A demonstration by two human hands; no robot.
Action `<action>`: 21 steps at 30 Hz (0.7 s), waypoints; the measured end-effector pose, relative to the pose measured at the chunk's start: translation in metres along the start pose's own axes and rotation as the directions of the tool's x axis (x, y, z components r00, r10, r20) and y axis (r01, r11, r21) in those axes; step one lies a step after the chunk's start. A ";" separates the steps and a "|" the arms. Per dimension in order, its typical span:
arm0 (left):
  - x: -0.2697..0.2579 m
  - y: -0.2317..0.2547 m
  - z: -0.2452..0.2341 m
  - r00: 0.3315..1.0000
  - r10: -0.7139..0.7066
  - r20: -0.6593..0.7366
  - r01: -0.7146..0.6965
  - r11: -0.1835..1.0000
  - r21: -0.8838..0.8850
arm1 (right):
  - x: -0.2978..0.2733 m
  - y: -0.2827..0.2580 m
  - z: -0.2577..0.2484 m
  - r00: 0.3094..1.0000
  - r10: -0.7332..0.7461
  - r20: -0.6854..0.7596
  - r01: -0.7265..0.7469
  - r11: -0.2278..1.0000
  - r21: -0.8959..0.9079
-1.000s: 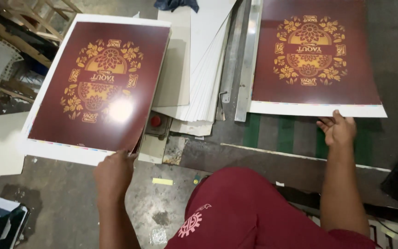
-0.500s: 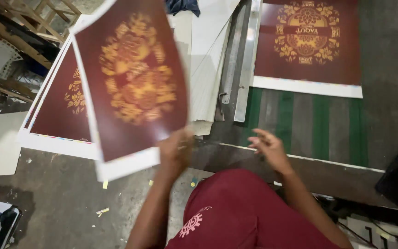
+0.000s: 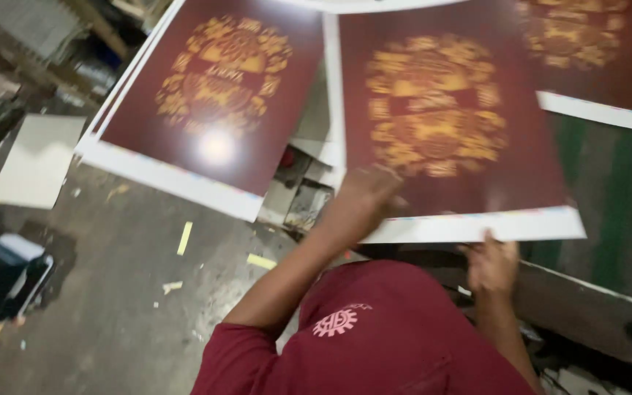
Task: The person repeatedly picks up large maroon printed sheets with gold designs from a pile on the left and places them onto a stack on the right. The person handles the sheets by hand, moving them one by one in a continuous loop.
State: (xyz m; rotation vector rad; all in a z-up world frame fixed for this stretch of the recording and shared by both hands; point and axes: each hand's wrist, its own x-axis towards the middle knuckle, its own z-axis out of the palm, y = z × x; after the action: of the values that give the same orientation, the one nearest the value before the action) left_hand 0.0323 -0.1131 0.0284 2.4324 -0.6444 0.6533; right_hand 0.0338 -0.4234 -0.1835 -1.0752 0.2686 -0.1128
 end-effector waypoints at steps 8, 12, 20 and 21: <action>-0.106 -0.106 -0.094 0.763 -0.636 -0.115 0.573 0.586 0.573 | -0.001 -0.027 -0.108 0.925 -0.152 -0.349 0.127 0.988 -0.093; -0.131 -0.103 -0.110 0.753 -0.656 -0.047 0.484 0.504 0.715 | -0.002 -0.025 -0.180 0.941 -0.223 -0.254 0.214 0.975 -0.064; -0.124 -0.089 -0.131 0.717 -0.689 0.108 0.426 0.556 0.714 | 0.003 -0.036 -0.165 0.942 -0.169 -0.289 0.102 0.967 -0.234; -0.127 -0.092 -0.134 0.758 -0.648 0.081 0.402 0.561 0.724 | 0.008 -0.031 -0.163 0.948 -0.144 -0.282 0.083 0.972 -0.219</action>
State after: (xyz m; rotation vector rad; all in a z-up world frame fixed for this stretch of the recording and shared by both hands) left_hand -0.0549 0.0737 0.0226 3.2331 0.3483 0.1940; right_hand -0.0013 -0.5785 -0.2301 -1.2796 0.4975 -0.3591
